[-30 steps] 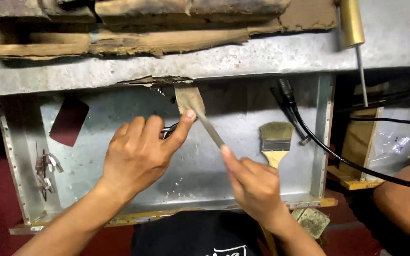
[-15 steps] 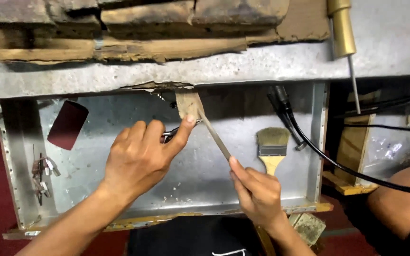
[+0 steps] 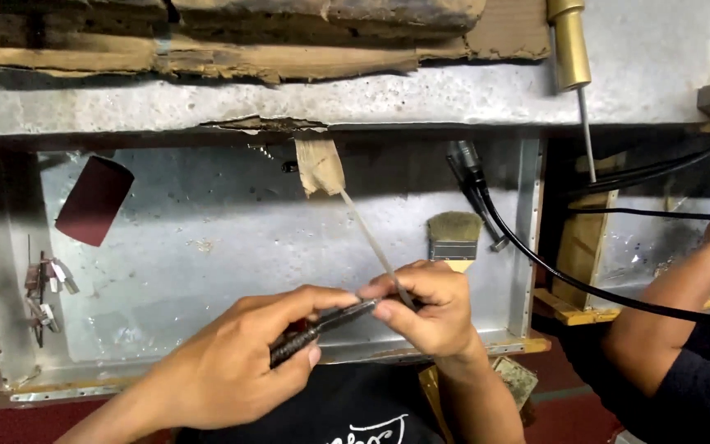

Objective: The person is using a hand file to shape and smooth small metal jewelry components at a workbench.

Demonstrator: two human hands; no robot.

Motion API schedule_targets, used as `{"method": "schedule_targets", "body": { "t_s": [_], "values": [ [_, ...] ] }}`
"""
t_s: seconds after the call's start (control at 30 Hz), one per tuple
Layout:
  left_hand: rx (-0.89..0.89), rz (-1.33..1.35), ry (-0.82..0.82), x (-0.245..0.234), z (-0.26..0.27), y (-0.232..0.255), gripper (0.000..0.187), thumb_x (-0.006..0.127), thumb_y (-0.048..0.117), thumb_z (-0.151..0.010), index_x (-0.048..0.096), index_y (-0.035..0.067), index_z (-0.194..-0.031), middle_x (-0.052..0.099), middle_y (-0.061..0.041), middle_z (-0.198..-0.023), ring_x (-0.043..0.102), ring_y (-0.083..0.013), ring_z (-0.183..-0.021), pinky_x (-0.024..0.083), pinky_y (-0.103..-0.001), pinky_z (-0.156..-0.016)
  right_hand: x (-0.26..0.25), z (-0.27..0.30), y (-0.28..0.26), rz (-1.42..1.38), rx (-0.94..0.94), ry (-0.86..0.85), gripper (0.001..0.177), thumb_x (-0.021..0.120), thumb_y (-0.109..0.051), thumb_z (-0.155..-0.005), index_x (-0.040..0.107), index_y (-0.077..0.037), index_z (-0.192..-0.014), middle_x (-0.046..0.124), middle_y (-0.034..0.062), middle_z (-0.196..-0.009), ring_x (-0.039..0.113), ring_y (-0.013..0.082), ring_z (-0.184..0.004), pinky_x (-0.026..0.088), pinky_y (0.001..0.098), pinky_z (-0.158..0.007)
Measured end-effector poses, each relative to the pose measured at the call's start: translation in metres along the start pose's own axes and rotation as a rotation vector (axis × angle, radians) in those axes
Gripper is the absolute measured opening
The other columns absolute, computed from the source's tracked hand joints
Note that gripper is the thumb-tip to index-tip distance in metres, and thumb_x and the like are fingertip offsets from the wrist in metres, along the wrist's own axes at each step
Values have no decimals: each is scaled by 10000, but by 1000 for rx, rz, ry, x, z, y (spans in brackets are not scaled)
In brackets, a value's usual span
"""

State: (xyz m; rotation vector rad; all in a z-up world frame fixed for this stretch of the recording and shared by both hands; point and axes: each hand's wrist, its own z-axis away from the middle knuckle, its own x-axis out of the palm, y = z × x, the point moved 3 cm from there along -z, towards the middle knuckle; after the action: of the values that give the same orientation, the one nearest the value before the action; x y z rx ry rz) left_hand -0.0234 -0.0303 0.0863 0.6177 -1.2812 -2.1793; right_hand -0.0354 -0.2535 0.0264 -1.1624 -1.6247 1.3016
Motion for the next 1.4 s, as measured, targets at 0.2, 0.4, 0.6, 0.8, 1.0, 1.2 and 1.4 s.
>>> {"method": "schedule_targets", "body": {
  "t_s": [0.2, 0.4, 0.6, 0.8, 1.0, 1.2, 1.4],
  "values": [
    [2, 12, -45, 2, 3, 1, 563, 589, 155, -895, 624, 283, -1443, 659, 24, -786, 566, -148, -668, 457, -302, -654, -3, 15, 10, -147, 55, 56, 155, 753, -120, -915, 736, 19, -983, 752, 105, -803, 497, 75, -474, 358, 215, -433],
    [86, 88, -21, 5, 2, 4, 552, 552, 112, -888, 595, 215, -1429, 784, 42, -1051, 720, -92, -805, 566, -274, -758, 4, 16, 9, -216, 12, 177, 109, 771, -50, -892, 687, -3, -942, 716, 86, -811, 551, 118, -548, 452, 244, -500],
    [-71, -34, -15, 0, 0, -1, 601, 571, 161, -885, 614, 339, -1458, 534, 19, -632, 485, -167, -548, 422, -326, -579, 8, 19, 15, -43, 83, 294, 135, 792, -105, -881, 712, -11, -934, 694, 53, -735, 531, 66, -543, 423, 204, -496],
    [-278, -313, 66, -50, -21, -4, 622, 483, 385, -1010, 333, 416, -1612, 555, -8, -593, 517, -145, -414, 493, -289, -375, 17, 26, 28, 204, 181, 306, 428, 531, -97, -1042, 518, 42, -1446, 445, 34, -570, 442, 129, -486, 432, 239, -498],
    [-205, -291, 131, -77, -31, 0, 577, 497, 407, -973, 501, 427, -1550, 551, -77, -478, 466, -224, -417, 444, -333, -597, 20, 56, 51, -105, 244, 253, 441, 516, -21, -1063, 483, -10, -1502, 400, 12, -594, 394, 125, -489, 378, 259, -469],
    [-174, -276, 96, -81, -36, 0, 562, 479, 381, -990, 519, 409, -1550, 376, -55, -392, 372, -214, -373, 393, -350, -500, 23, 61, 49, -80, 223, 269, 430, 534, 13, -1046, 499, 43, -1474, 352, 5, -641, 316, 124, -518, 296, 276, -472],
    [-210, -221, 68, -80, -35, 2, 591, 467, 407, -1001, 482, 419, -1591, 339, -21, -387, 331, -177, -342, 360, -355, -444, 18, 57, 41, 6, 239, 261, 407, 556, -40, -1046, 526, 41, -1443, 407, 12, -630, 350, 126, -495, 327, 275, -453]
  ]
}}
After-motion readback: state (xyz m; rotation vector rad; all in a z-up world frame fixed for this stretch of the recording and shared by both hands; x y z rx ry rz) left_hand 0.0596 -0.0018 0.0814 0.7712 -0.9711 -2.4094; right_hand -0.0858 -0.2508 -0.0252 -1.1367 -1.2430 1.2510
